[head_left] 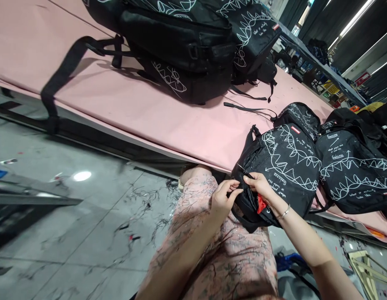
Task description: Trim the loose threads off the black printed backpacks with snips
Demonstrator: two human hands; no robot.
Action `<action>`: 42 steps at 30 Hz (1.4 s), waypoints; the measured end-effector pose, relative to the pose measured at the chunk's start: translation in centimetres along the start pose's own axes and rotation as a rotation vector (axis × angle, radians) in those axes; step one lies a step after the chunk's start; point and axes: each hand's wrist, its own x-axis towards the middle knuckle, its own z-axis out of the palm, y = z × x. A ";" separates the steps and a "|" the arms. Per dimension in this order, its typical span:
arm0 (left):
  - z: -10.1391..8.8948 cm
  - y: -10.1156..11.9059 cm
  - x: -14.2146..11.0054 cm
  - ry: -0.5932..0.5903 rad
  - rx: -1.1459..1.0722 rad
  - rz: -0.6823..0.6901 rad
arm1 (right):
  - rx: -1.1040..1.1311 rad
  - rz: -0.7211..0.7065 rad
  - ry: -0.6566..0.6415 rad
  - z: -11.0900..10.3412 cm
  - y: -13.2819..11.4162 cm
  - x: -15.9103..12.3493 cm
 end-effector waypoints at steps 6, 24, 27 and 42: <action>0.4 0.4 0.3 -0.023 0.038 0.008 | 0.027 0.016 -0.029 0.1 -0.5 -0.3; -0.5 0.1 0.1 -0.148 -0.030 -0.145 | -0.081 -0.065 -0.006 0.8 -1.0 -1.1; -0.6 0.2 -0.3 -0.087 0.000 -0.130 | -0.053 -0.037 -0.037 0.6 -1.0 -1.1; -1.1 1.3 -0.5 -0.075 0.498 0.339 | 0.039 -0.007 -0.064 0.2 -0.3 -0.7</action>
